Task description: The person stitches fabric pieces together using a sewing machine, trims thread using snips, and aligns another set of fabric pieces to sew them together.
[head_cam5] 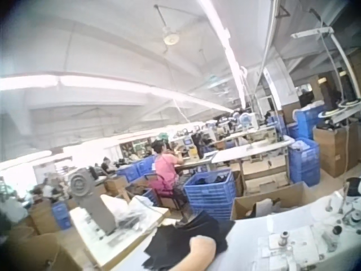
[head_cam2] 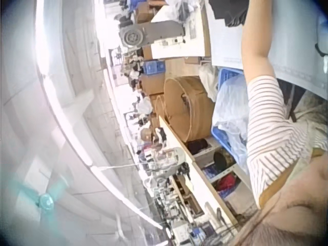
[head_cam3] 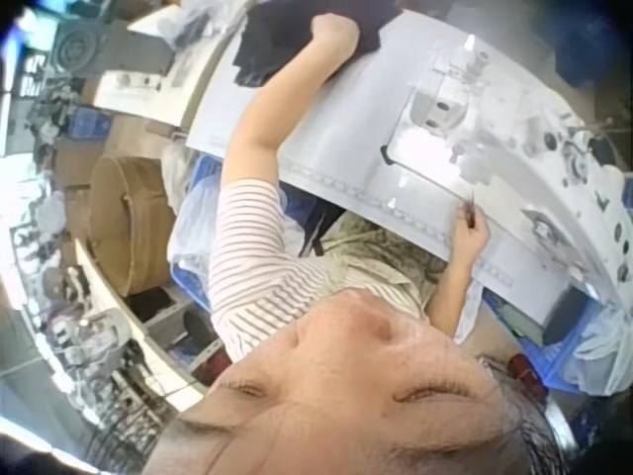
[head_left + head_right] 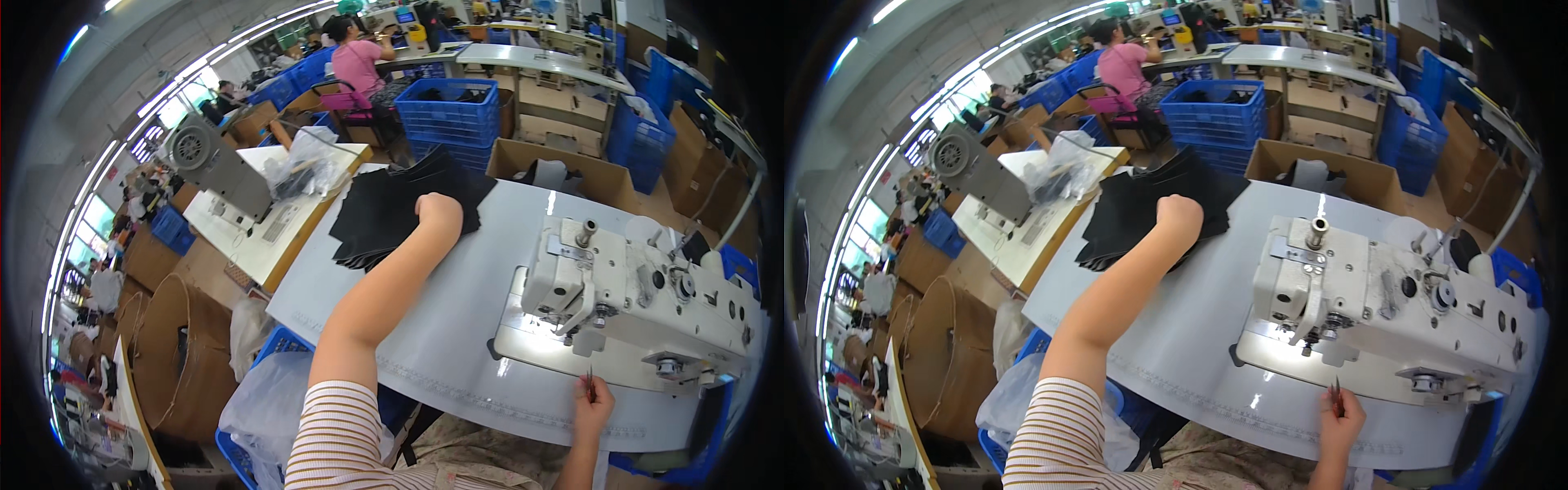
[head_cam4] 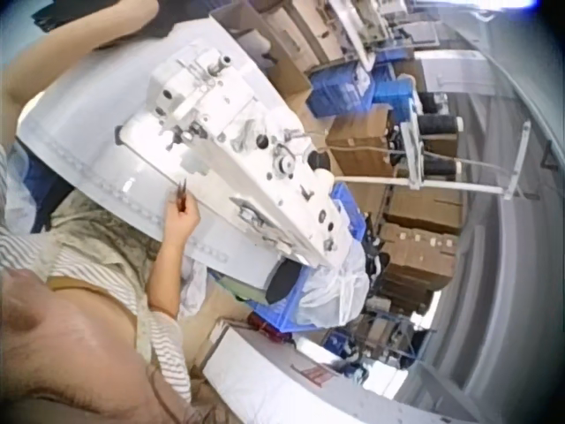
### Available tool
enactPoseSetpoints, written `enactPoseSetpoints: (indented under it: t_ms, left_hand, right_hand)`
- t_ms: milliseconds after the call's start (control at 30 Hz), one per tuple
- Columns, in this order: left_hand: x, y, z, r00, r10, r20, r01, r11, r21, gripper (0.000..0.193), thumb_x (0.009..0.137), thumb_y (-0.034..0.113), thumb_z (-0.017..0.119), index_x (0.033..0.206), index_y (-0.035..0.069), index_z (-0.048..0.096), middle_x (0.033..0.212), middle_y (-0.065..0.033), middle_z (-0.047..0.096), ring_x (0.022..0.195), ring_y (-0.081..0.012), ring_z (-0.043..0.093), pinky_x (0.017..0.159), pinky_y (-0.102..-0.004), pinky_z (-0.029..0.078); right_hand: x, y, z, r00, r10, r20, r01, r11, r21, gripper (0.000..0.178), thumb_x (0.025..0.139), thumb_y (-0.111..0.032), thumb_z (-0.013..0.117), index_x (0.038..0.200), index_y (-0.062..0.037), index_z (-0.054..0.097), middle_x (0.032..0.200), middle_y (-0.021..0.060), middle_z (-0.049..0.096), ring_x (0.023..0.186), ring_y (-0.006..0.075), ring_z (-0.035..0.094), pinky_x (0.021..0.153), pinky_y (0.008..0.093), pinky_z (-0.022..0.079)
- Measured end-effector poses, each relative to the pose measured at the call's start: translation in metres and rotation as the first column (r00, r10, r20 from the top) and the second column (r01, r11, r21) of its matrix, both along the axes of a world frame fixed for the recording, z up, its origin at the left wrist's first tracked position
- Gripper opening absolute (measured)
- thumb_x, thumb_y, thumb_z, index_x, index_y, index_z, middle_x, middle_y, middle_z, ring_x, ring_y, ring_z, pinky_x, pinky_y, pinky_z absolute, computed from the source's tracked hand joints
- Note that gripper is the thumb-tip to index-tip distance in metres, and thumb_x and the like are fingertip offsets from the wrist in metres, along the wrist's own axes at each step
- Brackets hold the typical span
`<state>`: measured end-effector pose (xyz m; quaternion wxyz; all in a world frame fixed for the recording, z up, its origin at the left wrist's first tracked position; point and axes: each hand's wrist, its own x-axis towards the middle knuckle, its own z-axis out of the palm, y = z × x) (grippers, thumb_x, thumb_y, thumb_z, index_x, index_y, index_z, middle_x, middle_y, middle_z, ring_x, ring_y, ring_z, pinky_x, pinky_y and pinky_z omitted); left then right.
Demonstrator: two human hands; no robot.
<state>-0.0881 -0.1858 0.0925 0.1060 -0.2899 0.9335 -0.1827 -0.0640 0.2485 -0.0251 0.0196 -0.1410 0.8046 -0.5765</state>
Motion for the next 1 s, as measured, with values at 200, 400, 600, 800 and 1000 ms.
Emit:
enactPoseSetpoints:
  t_ms: [200,400,600,800,1000]
  left_hand:
    - [0.046,-0.014,0.005,0.995,0.087,-0.053,-0.076,0.981,0.178,0.035,0.077,0.043,0.072,0.096,0.013,0.074,0.100,-0.0083,0.071,0.098,-0.0262,0.067,0.077,-0.0377,0.054]
    - [0.055,-0.016,-0.001,0.992,-0.058,-0.111,0.073,0.988,0.135,0.017,0.080,0.010,0.063,0.092,0.011,0.075,0.096,-0.0102,0.072,0.090,-0.0271,0.070,0.073,-0.0382,0.055]
    - [0.077,-0.026,0.004,0.610,0.093,-0.787,0.000,0.993,0.117,0.012,0.081,0.015,0.061,0.084,0.005,0.067,0.083,-0.0142,0.069,0.080,-0.0310,0.069,0.069,-0.0417,0.055]
    - [0.140,-0.069,0.097,0.046,0.136,-0.990,-0.116,0.985,0.130,0.024,0.096,0.023,0.043,0.095,0.000,0.049,0.079,-0.0286,0.063,0.078,-0.0484,0.062,0.073,-0.0572,0.047]
    - [0.251,-0.060,0.169,-0.215,-0.078,-0.973,-0.104,0.993,-0.056,0.033,0.089,0.030,0.061,0.098,-0.001,0.057,0.088,-0.0237,0.064,0.085,-0.0406,0.062,0.076,-0.0472,0.048]
  right_hand:
    - [-0.005,0.008,-0.007,0.997,0.067,0.036,-0.070,0.995,0.073,0.013,0.087,-0.011,0.068,0.088,0.0017,0.064,0.069,-0.0047,0.051,0.061,0.0047,0.039,0.054,0.0205,0.034]
    - [-0.019,0.022,-0.042,0.992,0.115,0.054,-0.114,0.993,-0.025,0.017,0.090,-0.014,0.066,0.096,0.0014,0.062,0.083,0.0002,0.059,0.072,0.0070,0.049,0.066,0.0224,0.043]
    - [-0.028,0.022,-0.042,0.980,0.196,0.026,-0.195,0.981,-0.012,0.021,0.093,-0.017,0.063,0.102,0.0024,0.061,0.089,0.0029,0.062,0.078,0.0095,0.056,0.071,0.0216,0.046]
    - [-0.002,0.013,-0.001,0.982,0.158,-0.101,-0.148,0.983,0.105,0.025,0.086,-0.016,0.070,0.098,0.0053,0.067,0.091,0.0153,0.069,0.081,0.0238,0.062,0.077,0.0337,0.050]
    - [-0.032,0.023,-0.048,0.983,0.182,-0.021,-0.183,0.982,-0.055,0.023,0.093,-0.018,0.063,0.102,0.0025,0.061,0.091,0.0033,0.062,0.080,0.0097,0.057,0.071,0.0212,0.047]
